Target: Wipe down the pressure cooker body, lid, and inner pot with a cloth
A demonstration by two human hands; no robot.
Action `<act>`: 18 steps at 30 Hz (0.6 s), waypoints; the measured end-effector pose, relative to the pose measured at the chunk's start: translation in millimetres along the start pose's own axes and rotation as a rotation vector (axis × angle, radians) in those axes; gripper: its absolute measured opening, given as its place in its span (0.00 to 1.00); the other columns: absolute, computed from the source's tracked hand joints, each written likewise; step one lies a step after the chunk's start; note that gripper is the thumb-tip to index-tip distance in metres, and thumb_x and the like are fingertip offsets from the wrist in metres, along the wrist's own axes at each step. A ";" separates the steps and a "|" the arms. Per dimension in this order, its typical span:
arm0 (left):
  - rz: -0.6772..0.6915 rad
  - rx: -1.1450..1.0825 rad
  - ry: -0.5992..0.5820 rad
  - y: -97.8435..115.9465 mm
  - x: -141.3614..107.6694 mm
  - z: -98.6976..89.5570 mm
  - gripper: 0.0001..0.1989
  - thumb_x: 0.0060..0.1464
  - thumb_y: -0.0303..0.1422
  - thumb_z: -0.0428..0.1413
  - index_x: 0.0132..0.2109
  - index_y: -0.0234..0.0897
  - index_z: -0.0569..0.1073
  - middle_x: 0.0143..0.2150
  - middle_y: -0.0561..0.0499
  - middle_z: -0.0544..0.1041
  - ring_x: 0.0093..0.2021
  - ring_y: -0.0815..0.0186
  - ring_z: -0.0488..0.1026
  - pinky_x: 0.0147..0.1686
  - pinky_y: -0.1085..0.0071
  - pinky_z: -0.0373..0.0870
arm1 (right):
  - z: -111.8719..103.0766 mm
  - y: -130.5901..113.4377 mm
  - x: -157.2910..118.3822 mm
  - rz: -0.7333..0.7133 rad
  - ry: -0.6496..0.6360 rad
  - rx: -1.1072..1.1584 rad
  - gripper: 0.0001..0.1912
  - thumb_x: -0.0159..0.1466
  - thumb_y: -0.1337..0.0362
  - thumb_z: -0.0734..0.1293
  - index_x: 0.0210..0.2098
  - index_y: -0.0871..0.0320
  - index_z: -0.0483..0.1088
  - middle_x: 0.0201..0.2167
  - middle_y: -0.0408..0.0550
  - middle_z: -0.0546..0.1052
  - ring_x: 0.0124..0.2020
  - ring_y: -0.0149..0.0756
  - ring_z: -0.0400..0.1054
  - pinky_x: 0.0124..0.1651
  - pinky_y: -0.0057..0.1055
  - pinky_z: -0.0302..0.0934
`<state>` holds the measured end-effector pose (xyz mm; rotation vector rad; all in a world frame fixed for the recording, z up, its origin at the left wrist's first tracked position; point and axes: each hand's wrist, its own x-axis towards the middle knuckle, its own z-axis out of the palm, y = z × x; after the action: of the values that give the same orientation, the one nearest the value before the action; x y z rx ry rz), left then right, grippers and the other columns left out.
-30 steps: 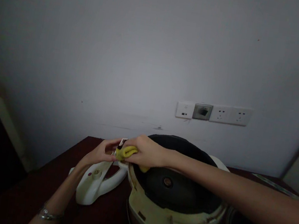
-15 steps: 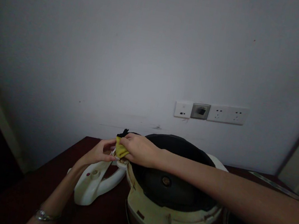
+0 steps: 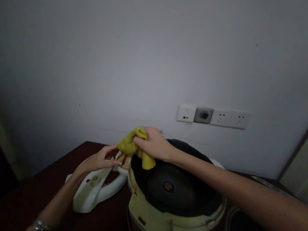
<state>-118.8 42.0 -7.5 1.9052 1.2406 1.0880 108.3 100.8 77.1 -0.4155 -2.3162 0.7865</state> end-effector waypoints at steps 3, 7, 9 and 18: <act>0.052 0.042 0.016 5.4 -0.8 3.5 0.35 0.47 0.41 0.60 0.61 0.34 0.63 0.62 0.39 0.63 0.59 0.52 0.62 0.56 0.58 0.61 | -9.7 6.0 13.6 -0.018 0.143 -0.146 0.07 0.56 0.67 0.59 0.31 0.61 0.68 0.25 0.42 0.70 0.27 0.30 0.62 0.31 0.26 0.57; 0.073 0.025 0.021 4.1 0.3 6.6 0.35 0.48 0.41 0.60 0.61 0.35 0.63 0.63 0.40 0.62 0.62 0.52 0.58 0.59 0.57 0.57 | -8.7 6.4 19.9 -0.128 0.013 -0.363 0.09 0.57 0.70 0.61 0.37 0.61 0.69 0.28 0.44 0.73 0.29 0.30 0.64 0.34 0.27 0.56; 0.079 -0.003 0.031 1.7 1.5 7.1 0.35 0.46 0.40 0.61 0.61 0.34 0.64 0.63 0.39 0.62 0.62 0.52 0.59 0.59 0.56 0.56 | -3.4 5.4 20.1 -0.211 -0.079 -0.495 0.11 0.58 0.70 0.61 0.41 0.62 0.68 0.32 0.49 0.74 0.33 0.33 0.66 0.37 0.29 0.57; -0.015 -0.264 0.018 -14.1 10.2 13.0 0.36 0.35 0.42 0.67 0.53 0.32 0.69 0.47 0.43 0.74 0.47 0.57 0.70 0.50 0.60 0.65 | 13.9 0.1 30.7 -0.350 -0.452 -0.635 0.11 0.60 0.72 0.60 0.41 0.64 0.70 0.33 0.53 0.75 0.31 0.33 0.66 0.35 0.28 0.56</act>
<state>-111.1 56.0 -22.2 1.6874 1.0603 1.1990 76.3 109.4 83.3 -0.0836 -2.9325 -0.0569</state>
